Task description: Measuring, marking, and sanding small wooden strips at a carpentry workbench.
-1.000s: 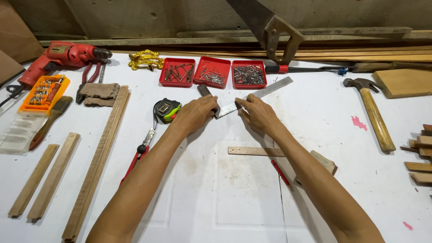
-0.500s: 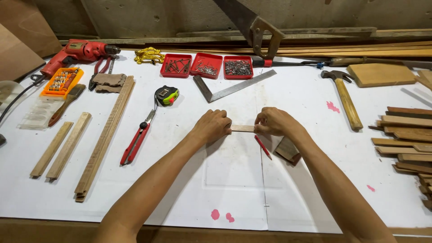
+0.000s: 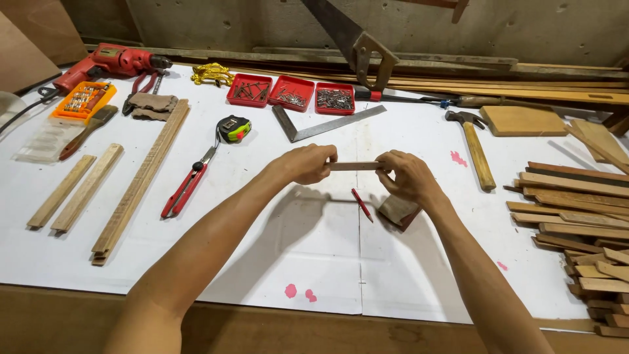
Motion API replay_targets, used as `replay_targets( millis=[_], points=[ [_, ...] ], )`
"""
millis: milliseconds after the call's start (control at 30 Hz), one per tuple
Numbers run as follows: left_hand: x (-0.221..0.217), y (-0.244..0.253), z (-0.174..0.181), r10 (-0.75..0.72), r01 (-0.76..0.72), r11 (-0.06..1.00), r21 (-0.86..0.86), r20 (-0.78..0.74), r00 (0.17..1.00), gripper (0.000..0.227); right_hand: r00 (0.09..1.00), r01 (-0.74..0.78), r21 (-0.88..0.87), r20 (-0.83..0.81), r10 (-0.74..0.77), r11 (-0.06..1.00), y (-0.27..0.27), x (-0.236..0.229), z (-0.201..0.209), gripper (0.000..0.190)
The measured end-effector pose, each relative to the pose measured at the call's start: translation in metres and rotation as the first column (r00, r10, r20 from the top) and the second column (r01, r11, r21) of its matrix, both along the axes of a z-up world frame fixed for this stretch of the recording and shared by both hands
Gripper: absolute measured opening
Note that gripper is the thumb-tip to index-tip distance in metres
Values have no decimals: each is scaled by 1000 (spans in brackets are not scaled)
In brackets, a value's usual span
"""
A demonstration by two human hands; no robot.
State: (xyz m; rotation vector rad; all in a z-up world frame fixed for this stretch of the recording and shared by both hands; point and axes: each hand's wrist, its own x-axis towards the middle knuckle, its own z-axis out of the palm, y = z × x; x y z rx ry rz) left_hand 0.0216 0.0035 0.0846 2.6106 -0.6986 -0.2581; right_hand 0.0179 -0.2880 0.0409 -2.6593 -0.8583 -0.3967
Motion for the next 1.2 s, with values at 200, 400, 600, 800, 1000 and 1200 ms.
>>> replay_targets(
  millis=[200, 400, 600, 800, 1000, 1200],
  points=[
    [-31, 10, 20, 26, -40, 998, 58, 225, 974, 28, 995, -36, 37, 90, 33, 999, 31, -14, 26, 28],
    [-42, 74, 27, 169, -174, 985, 9, 191, 967, 38, 957, -227, 62, 197, 211, 972, 85, 0, 37, 32],
    [-60, 157, 22, 267, -277, 961, 5, 259, 928, 41, 910, -350, 83, 266, 318, 933, 172, 5, 56, 25],
    [-114, 239, 35, 446, -455, 890, -35, 274, 852, 42, 839, -475, 40, 321, 439, 879, 275, 3, 67, 27],
    [-166, 313, 14, 553, -568, 823, -34, 279, 785, 42, 778, -584, 30, 308, 548, 812, 373, -15, 56, 24],
    [-203, 357, -14, 640, -640, 767, -50, 125, 758, 39, 784, -592, 5, 235, 575, 806, 442, -31, 23, 27]
  ],
)
